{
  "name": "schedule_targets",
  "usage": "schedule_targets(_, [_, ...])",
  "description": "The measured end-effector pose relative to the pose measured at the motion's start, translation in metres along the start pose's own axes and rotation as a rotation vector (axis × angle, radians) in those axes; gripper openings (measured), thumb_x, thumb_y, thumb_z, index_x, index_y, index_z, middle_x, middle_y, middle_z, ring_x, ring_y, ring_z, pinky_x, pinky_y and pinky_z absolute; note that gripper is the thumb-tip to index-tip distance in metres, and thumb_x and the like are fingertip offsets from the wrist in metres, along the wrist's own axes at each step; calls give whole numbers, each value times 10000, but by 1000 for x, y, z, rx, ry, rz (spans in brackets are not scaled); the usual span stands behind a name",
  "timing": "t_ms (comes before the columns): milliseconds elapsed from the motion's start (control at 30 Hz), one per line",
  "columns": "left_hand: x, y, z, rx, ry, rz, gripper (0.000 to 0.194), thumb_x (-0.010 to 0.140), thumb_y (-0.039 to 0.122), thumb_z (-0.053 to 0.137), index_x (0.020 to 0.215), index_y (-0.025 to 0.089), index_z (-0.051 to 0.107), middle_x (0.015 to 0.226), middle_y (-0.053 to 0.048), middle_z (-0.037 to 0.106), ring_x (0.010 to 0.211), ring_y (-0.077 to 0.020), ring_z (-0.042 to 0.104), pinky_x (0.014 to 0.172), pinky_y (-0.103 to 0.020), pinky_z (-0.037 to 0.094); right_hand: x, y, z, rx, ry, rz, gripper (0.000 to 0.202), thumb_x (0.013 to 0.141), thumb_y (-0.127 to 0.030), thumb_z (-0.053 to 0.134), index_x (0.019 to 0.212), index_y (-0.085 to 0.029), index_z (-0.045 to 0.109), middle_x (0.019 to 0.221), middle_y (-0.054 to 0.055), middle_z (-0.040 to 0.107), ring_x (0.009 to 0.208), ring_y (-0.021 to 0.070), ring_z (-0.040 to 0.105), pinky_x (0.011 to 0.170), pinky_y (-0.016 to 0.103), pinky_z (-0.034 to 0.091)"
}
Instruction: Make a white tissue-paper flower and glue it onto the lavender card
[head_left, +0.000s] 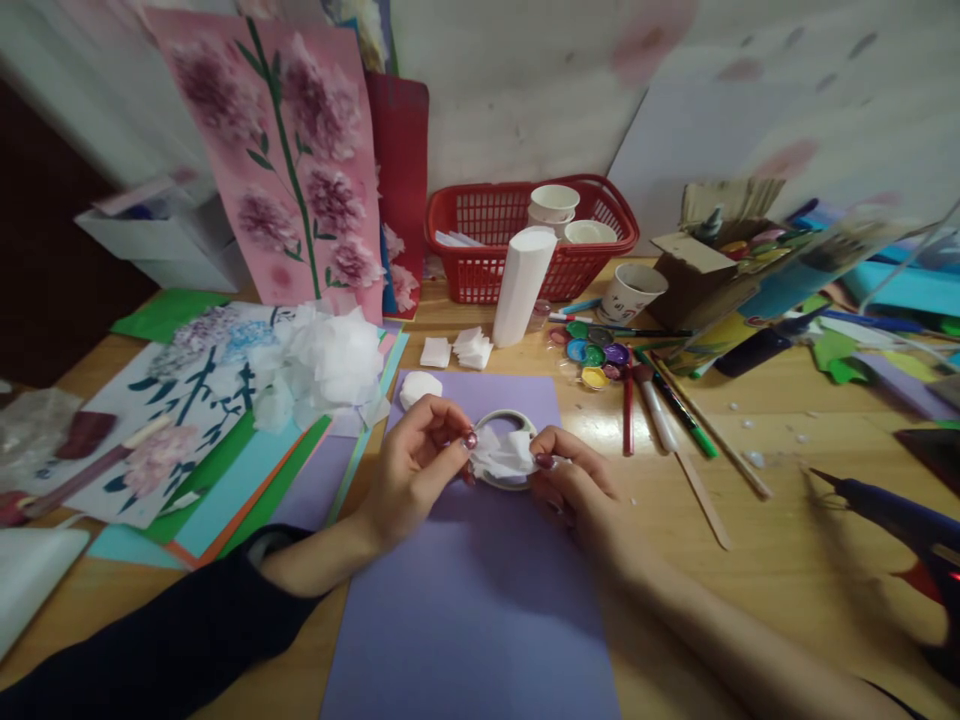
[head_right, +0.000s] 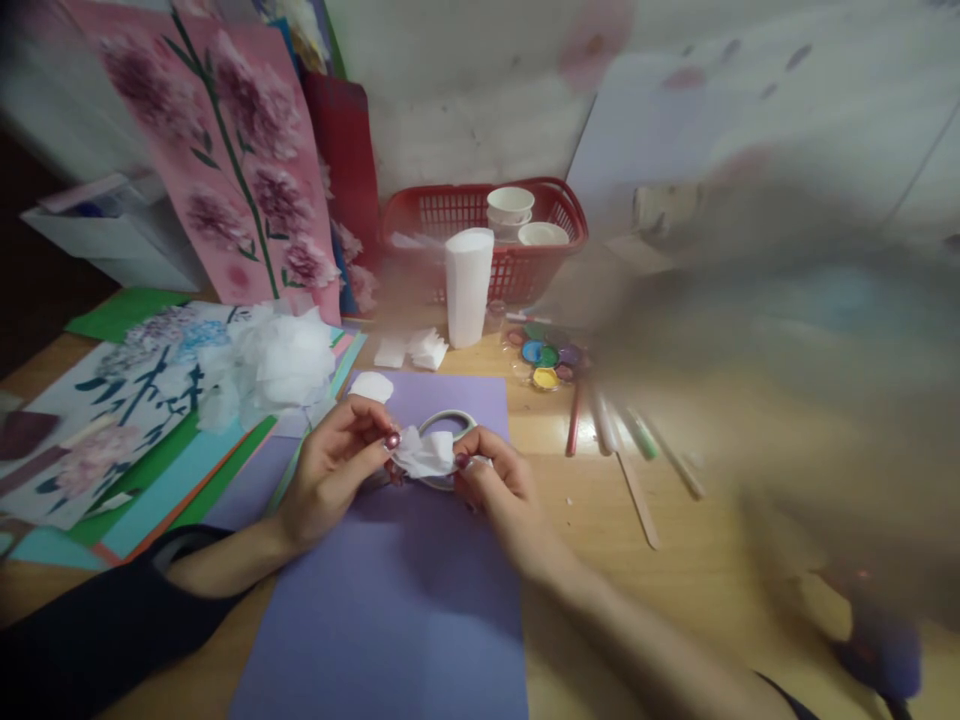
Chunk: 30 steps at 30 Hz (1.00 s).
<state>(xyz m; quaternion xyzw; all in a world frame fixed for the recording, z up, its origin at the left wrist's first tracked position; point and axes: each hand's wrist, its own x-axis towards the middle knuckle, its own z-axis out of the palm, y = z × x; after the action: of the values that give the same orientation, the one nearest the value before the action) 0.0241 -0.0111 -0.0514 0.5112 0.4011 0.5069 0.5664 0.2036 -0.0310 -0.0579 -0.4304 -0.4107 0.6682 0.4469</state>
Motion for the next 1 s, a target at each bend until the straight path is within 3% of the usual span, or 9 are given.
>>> schedule_targets(100, [0,-5,-4,112,137,152,14,872,185,559,859,181,555,815,18,552,605,-79,568,588,-204,495,1,0,-1,-10,61,-23,152,822,-331,548,768,-210,475,515,-87,308,437,72,204,413,206,139])
schedule_targets(200, [-1,-4,-4,325,183,300,132,909,154,493,901,190,619,909,-18,581,722,-110,592,692,-235,505,0,2,-3,-67,78,-43,167,862,-352,540,793,-212,480,531,-86,314,439,72,211,418,206,155])
schedule_targets(267, [-2,-1,-2,473,130,364,203,902,116,471,910,187,661,923,-44,615,837,-148,604,773,-267,506,-2,4,-3,-128,60,-60,202,890,-389,536,807,-210,494,547,-81,325,451,73,223,426,208,167])
schedule_targets(367, [-5,4,3,550,-39,410,234,859,72,498,956,169,687,918,-61,666,905,-168,624,808,-283,517,-5,5,-2,-191,9,-81,266,903,-457,542,828,-203,533,573,-70,351,472,74,244,436,211,185])
schedule_targets(500, [-6,6,5,498,-150,436,212,815,70,571,959,140,710,928,-81,720,859,-156,675,762,-258,549,-8,-1,3,-171,-39,-84,310,896,-490,551,823,-189,565,559,-62,378,467,76,261,430,218,194])
schedule_targets(633, [-6,3,4,458,-108,422,180,799,98,623,930,152,733,928,-87,756,868,-172,706,781,-272,565,-7,-5,3,-148,-61,-106,310,902,-484,540,865,-183,605,543,-54,419,451,77,288,422,223,202])
schedule_targets(833, [-6,3,4,462,-20,288,119,794,158,633,843,168,741,855,-63,775,794,-179,721,766,-279,577,-6,1,2,-202,-45,-133,306,900,-470,553,911,-178,645,558,-46,431,484,85,343,452,222,251])
schedule_targets(1000, [-5,8,5,467,-40,341,160,803,139,605,843,165,757,859,-64,783,786,-172,733,745,-258,588,-8,-3,4,-249,20,-89,272,858,-443,618,943,-188,658,581,-46,445,488,86,336,455,227,257])
